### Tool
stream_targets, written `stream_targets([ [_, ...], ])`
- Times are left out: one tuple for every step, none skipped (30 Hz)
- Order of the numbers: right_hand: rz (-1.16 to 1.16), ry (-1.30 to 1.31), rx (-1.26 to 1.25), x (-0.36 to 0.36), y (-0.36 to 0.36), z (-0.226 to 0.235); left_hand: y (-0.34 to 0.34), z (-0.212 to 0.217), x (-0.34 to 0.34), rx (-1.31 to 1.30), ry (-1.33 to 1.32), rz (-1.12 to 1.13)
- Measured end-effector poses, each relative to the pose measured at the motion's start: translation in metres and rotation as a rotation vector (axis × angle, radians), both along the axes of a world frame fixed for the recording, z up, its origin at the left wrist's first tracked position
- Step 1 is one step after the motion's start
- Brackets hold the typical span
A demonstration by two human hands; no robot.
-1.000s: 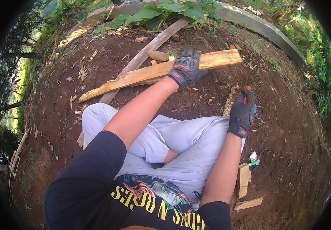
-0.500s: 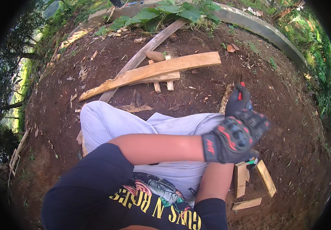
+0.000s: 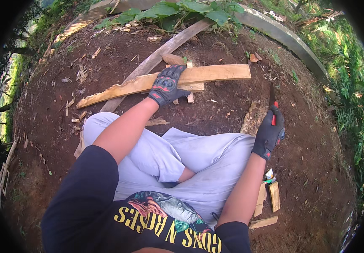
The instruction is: The person sits on the ground and uses a hand saw to cut a piece of wood resting on a makeshift support. They saw through the wood, pause to reposition the piece, and continue cutting until the task is complete.
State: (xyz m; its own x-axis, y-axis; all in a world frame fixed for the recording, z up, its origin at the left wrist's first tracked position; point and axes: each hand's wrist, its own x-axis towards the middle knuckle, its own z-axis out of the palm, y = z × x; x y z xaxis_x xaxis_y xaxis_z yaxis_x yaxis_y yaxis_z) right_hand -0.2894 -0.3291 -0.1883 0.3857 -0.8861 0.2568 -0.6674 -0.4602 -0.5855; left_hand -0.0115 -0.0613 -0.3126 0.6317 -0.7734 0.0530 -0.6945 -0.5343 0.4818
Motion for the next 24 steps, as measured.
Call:
stream_targets([
  [-0.026,0.001,0.005,-0.001,0.002,0.003,-0.001,0.009,0.008,0.025,0.121,-0.024],
  [-0.019,-0.013,0.001,-0.003,-0.001,0.002,-0.006,0.013,0.013,0.055,0.126,-0.029],
  [-0.011,-0.026,-0.002,-0.006,-0.005,-0.002,-0.009,0.017,0.014,0.086,0.132,-0.033],
  [0.008,-0.030,0.007,-0.005,-0.003,-0.001,-0.006,0.015,0.011,0.128,0.147,-0.025],
  [0.019,-0.022,0.008,-0.004,-0.003,-0.001,-0.003,0.010,0.010,0.044,0.065,0.011],
  [0.031,-0.013,0.009,-0.002,-0.002,0.000,-0.002,0.007,0.015,0.060,0.111,-0.002],
  [0.039,-0.009,0.008,0.000,-0.002,0.003,-0.006,0.013,0.025,0.074,0.150,-0.020],
  [0.021,-0.006,0.023,-0.002,-0.004,0.001,-0.007,0.016,0.030,0.087,0.190,-0.038],
  [0.003,-0.002,0.038,-0.007,-0.005,-0.003,-0.006,0.010,0.029,0.033,0.165,-0.041],
  [-0.014,-0.005,0.053,-0.005,-0.003,0.000,-0.006,0.013,0.031,0.054,0.173,-0.045],
  [-0.030,-0.058,0.036,-0.004,0.000,0.004,-0.005,0.015,0.033,0.073,0.181,-0.049],
  [-0.046,-0.112,0.018,-0.005,0.004,0.007,-0.005,0.017,0.035,0.092,0.190,-0.054],
  [-0.065,-0.166,-0.003,-0.004,0.013,0.016,-0.007,0.023,0.036,0.123,0.193,-0.062],
  [-0.043,-0.228,0.004,0.002,0.023,0.022,-0.006,0.022,0.036,0.109,0.168,-0.059],
  [-0.020,-0.290,0.012,0.009,0.035,0.031,-0.004,0.020,0.037,0.096,0.143,-0.056],
  [-0.007,-0.349,0.021,0.012,0.047,0.040,-0.004,0.018,0.035,0.085,0.121,-0.063],
  [-0.001,-0.367,0.105,0.018,0.060,0.045,-0.003,0.019,0.035,0.102,0.118,-0.061],
  [0.005,-0.383,0.189,0.024,0.073,0.051,-0.004,0.020,0.035,0.121,0.115,-0.058],
  [0.035,-0.431,0.256,0.036,0.088,0.058,-0.005,0.021,0.035,0.135,0.109,-0.060],
  [0.077,-0.420,0.260,0.052,0.101,0.062,-0.005,0.017,0.035,0.115,0.093,-0.062],
  [0.123,-0.409,0.265,0.068,0.115,0.067,-0.003,0.009,0.036,0.094,0.077,-0.059],
  [0.165,-0.399,0.271,0.084,0.127,0.070,-0.002,0.003,0.036,0.073,0.063,-0.059],
  [0.224,-0.365,0.212,0.097,0.131,0.065,-0.005,0.007,0.036,0.087,0.063,-0.075],
  [0.284,-0.330,0.153,0.110,0.132,0.060,-0.007,0.010,0.036,0.100,0.063,-0.091],
])
